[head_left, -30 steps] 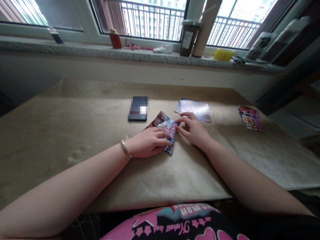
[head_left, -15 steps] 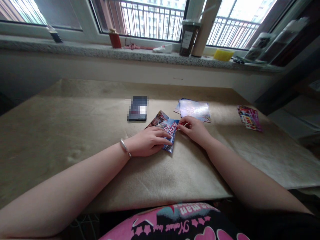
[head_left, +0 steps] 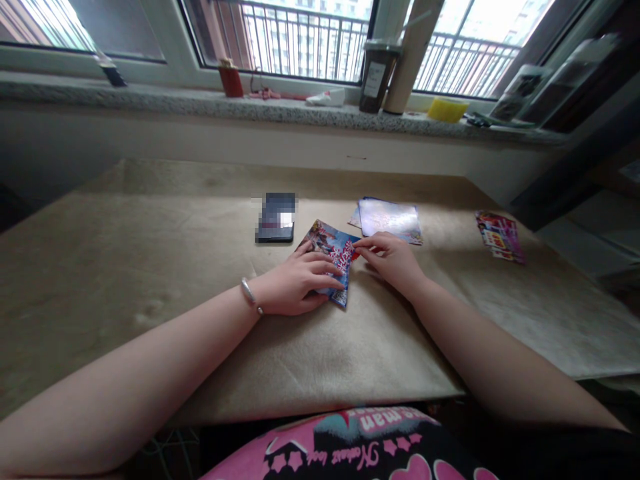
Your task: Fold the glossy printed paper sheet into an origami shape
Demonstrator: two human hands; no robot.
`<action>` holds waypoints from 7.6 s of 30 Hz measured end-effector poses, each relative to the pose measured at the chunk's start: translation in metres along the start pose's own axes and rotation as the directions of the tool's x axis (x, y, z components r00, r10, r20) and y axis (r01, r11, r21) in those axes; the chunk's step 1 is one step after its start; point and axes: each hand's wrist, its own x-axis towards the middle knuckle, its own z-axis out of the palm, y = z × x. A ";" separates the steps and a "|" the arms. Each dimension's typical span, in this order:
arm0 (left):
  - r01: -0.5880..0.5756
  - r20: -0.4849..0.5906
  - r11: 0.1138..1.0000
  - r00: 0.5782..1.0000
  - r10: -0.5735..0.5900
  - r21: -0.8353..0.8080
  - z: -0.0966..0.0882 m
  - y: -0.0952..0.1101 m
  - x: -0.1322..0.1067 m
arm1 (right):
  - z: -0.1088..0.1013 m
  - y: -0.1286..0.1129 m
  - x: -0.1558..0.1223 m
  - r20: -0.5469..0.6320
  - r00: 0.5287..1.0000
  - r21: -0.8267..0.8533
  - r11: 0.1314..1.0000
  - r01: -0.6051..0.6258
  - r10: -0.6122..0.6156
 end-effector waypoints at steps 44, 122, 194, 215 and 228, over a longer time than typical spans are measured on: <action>0.215 -0.075 0.944 0.976 -0.202 0.252 0.007 0.003 0.000 | 0.008 0.002 -0.001 0.087 0.968 0.356 0.901 -0.249 0.234; 0.054 -0.607 0.981 0.779 -0.158 -0.187 0.006 -0.008 0.006 | 0.003 -0.040 -0.014 -0.012 0.924 0.085 0.921 0.381 -0.382; 0.093 -0.653 0.921 0.677 -0.338 -0.379 0.012 -0.002 0.007 | -0.007 -0.036 -0.011 -0.174 0.892 -0.066 0.909 0.412 -0.417; 0.085 -0.659 0.926 0.679 -0.324 -0.369 0.010 0.000 0.007 | -0.007 -0.031 -0.009 -0.148 0.901 -0.049 0.913 0.404 -0.407; 0.128 -0.640 0.989 0.755 -0.142 -0.068 0.008 0.003 0.009 | -0.006 -0.047 -0.013 -0.088 0.872 -0.115 0.875 0.471 -0.481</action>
